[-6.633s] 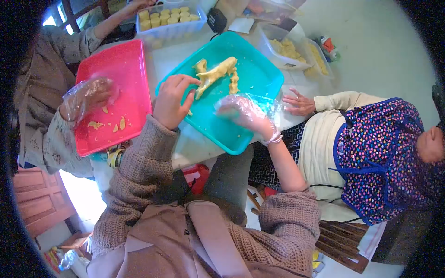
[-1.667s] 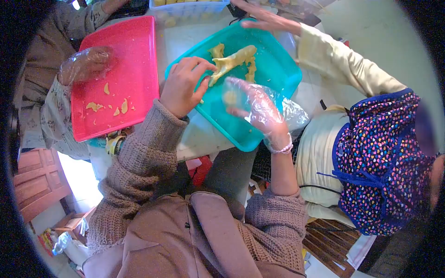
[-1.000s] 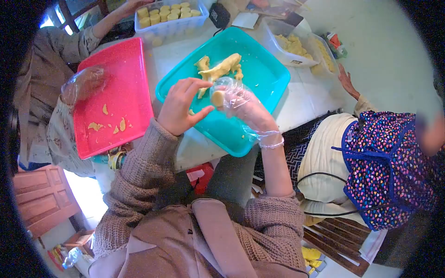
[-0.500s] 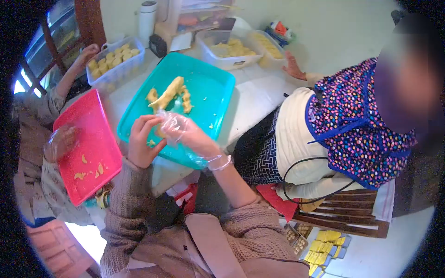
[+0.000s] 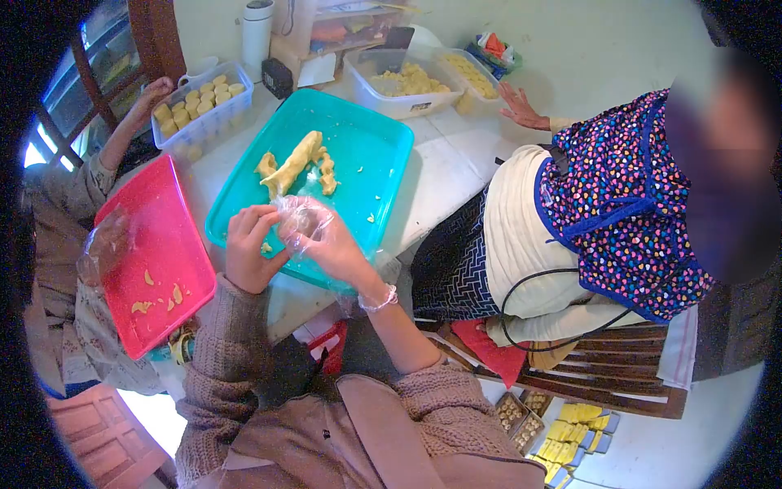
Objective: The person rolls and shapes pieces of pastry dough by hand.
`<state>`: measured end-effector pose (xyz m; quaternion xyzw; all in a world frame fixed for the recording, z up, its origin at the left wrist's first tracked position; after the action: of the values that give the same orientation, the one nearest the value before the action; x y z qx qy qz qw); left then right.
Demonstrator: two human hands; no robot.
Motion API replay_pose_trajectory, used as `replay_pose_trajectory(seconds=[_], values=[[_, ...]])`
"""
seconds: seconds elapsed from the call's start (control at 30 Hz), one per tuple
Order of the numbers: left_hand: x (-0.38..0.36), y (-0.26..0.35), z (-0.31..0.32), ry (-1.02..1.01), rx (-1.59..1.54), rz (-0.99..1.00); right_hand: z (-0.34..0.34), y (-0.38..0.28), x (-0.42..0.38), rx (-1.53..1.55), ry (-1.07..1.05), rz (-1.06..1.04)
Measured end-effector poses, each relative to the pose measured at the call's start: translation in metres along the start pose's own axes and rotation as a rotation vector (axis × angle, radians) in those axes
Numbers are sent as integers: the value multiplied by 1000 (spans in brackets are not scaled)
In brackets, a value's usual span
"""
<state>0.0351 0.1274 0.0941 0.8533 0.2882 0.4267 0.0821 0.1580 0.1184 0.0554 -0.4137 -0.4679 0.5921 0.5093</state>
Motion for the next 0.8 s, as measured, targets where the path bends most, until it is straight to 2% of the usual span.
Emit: replay_pose_trajectory(seconds=[0.2, 0.4, 0.5, 0.6, 0.7, 0.8], values=[[-2, 0, 0, 8, 18, 20, 3, -3, -3, -75, 59, 0], [-4, 0, 0, 7, 39, 38, 1, 8, 0, -26, 15, 13], [-4, 0, -2, 1, 13, 11, 6, 5, -4, 2, -109, 78], [-3, 4, -2, -5, -36, 36, 5, 3, -8, -7, -101, 188], [-4, 7, 1, -24, -36, 36, 3, 9, -12, 117, -63, 216], [-4, 4, 0, 5, -51, -42, -15, 19, -6, -73, 39, 115]])
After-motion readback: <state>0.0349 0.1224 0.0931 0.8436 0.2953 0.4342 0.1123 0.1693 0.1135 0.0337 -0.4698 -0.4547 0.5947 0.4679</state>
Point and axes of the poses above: each hand's wrist, its own x-axis towards the middle knuckle, its own z-axis out of the palm, y = z × x, the point moved 7 cm from there along x, towards the middle knuckle, and after that the axes turned 4 degrees about z, right-handed, at the moved point
